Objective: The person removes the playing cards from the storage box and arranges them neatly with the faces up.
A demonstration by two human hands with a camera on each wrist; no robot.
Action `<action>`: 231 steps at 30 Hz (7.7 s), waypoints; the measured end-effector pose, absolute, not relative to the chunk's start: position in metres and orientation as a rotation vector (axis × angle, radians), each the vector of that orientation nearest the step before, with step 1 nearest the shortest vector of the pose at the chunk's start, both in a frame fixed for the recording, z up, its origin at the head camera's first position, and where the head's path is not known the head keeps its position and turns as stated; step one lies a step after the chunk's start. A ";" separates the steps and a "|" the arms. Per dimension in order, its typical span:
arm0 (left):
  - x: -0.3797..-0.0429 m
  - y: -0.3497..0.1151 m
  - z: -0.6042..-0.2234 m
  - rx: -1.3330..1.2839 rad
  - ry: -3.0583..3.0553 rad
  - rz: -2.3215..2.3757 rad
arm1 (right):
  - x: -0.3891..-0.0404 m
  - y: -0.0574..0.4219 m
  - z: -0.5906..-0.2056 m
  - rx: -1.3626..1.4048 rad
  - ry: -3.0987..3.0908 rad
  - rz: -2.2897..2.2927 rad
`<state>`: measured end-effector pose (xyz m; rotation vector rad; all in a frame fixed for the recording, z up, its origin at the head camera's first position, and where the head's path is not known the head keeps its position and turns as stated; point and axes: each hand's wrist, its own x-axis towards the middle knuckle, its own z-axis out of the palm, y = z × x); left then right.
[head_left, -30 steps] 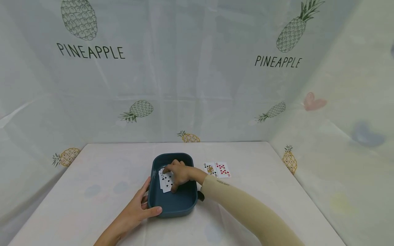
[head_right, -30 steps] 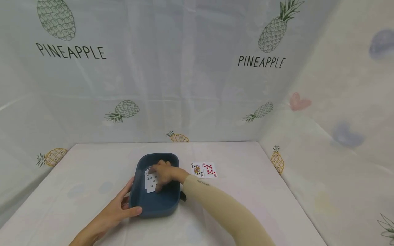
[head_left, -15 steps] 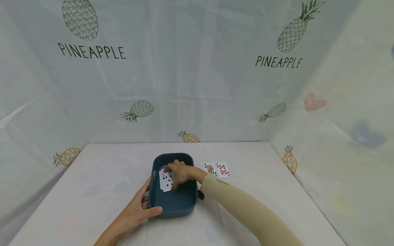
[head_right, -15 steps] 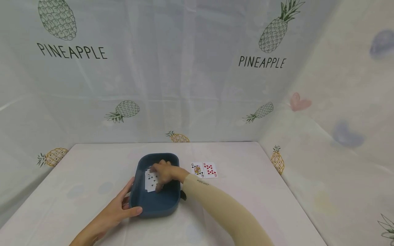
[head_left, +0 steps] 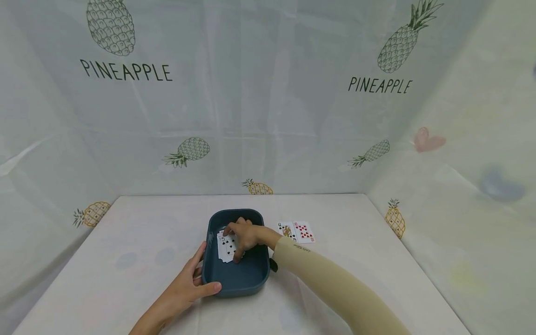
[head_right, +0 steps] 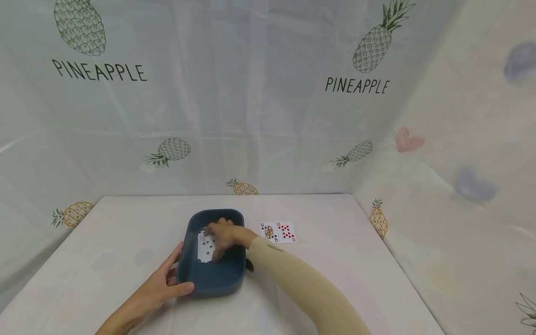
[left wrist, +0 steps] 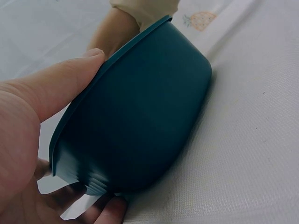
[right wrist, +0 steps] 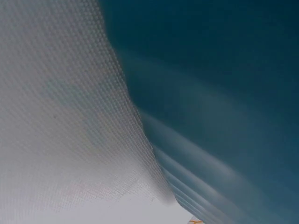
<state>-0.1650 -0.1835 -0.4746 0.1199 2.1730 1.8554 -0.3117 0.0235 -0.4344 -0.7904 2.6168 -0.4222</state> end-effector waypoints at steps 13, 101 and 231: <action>-0.165 -0.183 -0.474 0.127 2.171 1.860 | -0.311 0.025 -0.431 -0.797 2.599 -0.434; -0.165 -0.184 -0.475 0.118 2.168 1.869 | -0.344 0.311 -0.437 -0.466 2.631 -0.589; -0.167 -0.186 -0.476 0.164 2.110 1.890 | -0.305 0.036 -0.433 -1.106 2.728 -0.147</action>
